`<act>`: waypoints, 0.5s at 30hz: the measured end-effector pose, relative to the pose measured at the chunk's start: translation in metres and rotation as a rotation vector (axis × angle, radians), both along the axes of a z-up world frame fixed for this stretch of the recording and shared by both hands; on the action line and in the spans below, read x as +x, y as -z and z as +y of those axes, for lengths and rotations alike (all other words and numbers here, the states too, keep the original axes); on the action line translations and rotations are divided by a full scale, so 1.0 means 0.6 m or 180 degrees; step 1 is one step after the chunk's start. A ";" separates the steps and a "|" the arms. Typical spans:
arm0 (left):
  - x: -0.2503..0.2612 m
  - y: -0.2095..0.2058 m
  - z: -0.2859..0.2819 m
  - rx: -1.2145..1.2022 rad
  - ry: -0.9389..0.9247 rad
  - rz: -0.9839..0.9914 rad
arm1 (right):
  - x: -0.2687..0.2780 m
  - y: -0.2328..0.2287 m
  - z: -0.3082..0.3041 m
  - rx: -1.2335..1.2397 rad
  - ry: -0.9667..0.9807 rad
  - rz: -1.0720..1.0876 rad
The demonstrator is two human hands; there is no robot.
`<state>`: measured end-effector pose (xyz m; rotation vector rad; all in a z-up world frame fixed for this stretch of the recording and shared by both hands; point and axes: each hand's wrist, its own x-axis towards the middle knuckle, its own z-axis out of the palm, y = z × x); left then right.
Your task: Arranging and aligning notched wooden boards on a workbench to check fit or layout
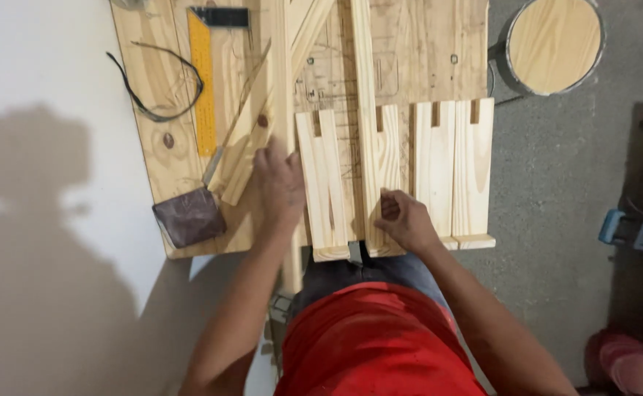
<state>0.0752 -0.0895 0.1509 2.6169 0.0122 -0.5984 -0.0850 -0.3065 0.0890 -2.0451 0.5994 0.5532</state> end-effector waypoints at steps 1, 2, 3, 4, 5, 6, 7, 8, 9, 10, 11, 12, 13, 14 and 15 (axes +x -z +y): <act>-0.012 0.038 -0.019 -0.0410 -0.0221 -0.0640 | 0.007 -0.012 0.001 -0.0182 -0.0103 0.0006; -0.025 0.077 -0.037 -0.0811 -0.0444 -0.1285 | 0.014 -0.024 0.002 -0.0363 -0.0208 0.0010; -0.013 0.094 -0.055 -0.0797 -0.0464 -0.1265 | 0.011 -0.024 -0.001 -0.0354 -0.0229 0.0032; -0.002 0.111 -0.072 -0.0828 -0.0537 -0.1493 | 0.008 -0.024 -0.004 -0.0348 -0.0028 -0.0117; -0.001 0.128 -0.084 -0.0838 -0.0607 -0.1693 | -0.005 -0.026 -0.003 -0.0326 0.0174 -0.0235; 0.018 0.121 -0.100 -0.0802 -0.0625 -0.1643 | 0.008 -0.047 0.001 -0.0301 0.0153 -0.0180; 0.029 0.115 -0.111 -0.0884 -0.0546 -0.1523 | 0.016 -0.071 0.006 -0.0247 0.0125 -0.0397; 0.041 0.110 -0.123 -0.0969 -0.0471 -0.1401 | 0.025 -0.094 0.010 -0.0190 0.0106 -0.0614; 0.043 0.141 -0.128 -0.0974 -0.0471 -0.1413 | 0.025 -0.104 0.019 -0.0194 0.0105 -0.0627; 0.045 0.169 -0.134 -0.1073 -0.0353 -0.1546 | 0.026 -0.117 0.027 -0.0146 -0.0017 -0.0332; 0.052 0.196 -0.145 -0.1182 -0.0210 -0.1675 | 0.029 -0.131 0.033 -0.0102 -0.0114 -0.0038; 0.055 0.201 -0.152 -0.1197 -0.0187 -0.1685 | 0.022 -0.127 0.037 -0.0110 -0.0090 -0.0052; 0.048 0.209 -0.152 -0.1014 -0.0086 -0.1757 | 0.006 -0.123 0.045 0.0024 -0.0434 -0.0456; 0.040 0.217 -0.153 -0.0831 0.0016 -0.1829 | -0.009 -0.119 0.054 0.0159 -0.0776 -0.0861; 0.035 0.228 -0.152 -0.0814 0.0025 -0.1801 | -0.023 -0.100 0.060 0.0180 -0.0765 -0.0837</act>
